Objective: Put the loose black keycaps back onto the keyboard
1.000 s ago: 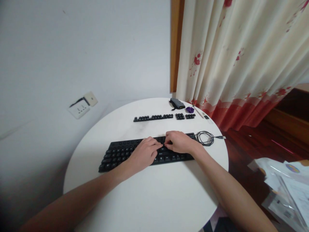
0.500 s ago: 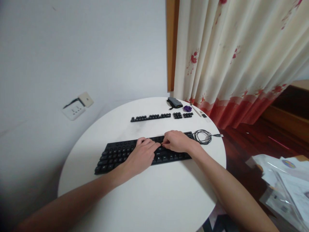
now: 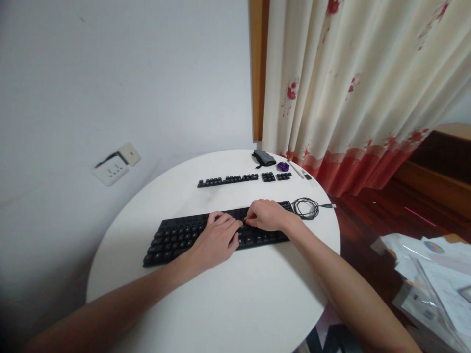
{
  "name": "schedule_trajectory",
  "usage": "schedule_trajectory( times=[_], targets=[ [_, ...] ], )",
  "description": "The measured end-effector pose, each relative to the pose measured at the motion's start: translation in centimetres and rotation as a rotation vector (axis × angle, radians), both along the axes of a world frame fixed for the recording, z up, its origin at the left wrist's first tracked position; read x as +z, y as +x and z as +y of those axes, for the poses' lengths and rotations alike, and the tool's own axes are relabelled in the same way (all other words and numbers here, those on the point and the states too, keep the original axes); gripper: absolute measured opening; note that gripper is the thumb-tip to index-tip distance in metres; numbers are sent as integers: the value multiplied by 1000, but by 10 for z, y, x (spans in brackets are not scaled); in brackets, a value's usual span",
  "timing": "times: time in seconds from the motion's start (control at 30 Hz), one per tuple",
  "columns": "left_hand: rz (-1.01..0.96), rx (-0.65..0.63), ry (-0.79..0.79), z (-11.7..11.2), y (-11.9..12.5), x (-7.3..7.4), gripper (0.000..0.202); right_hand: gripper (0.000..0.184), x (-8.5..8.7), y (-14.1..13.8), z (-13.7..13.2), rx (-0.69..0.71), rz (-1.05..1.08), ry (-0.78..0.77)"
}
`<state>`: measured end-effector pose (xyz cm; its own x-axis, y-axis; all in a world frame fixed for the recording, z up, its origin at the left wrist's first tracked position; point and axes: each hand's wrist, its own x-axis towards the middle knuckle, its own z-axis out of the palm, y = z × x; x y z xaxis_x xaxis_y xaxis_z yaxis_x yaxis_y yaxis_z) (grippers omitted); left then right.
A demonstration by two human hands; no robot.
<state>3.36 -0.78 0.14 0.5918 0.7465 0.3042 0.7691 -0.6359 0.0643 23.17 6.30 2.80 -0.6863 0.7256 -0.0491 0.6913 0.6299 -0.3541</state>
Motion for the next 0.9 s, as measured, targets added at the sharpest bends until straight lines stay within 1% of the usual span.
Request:
schedule_trajectory(
  times=[0.23,0.4,0.5,0.57,0.7,0.73,0.8,0.9],
  targets=[
    [-119,46,-27,8,0,-5,24,25,7,-1,-5,-11,-53,7],
    [-151,50,-35,10,-2,-7,26,26,3,1,-5,-13,-51,3],
    [-142,50,-29,10,-3,-9,28,24,-1,3,-1,17,-4,4],
    [-147,52,-19,9,-3,-9,29,23,-4,5,3,16,41,37],
    [-152,52,-4,9,-2,-9,27,22,-7,9,10,-74,158,125],
    [-147,48,-4,9,-1,-9,27,22,-8,10,11,-78,187,123],
    [-127,42,-7,8,-1,-7,26,22,-8,11,12,-43,233,81],
    [-85,42,-8,7,1,-4,26,25,-9,11,10,59,240,-46]
  ],
)
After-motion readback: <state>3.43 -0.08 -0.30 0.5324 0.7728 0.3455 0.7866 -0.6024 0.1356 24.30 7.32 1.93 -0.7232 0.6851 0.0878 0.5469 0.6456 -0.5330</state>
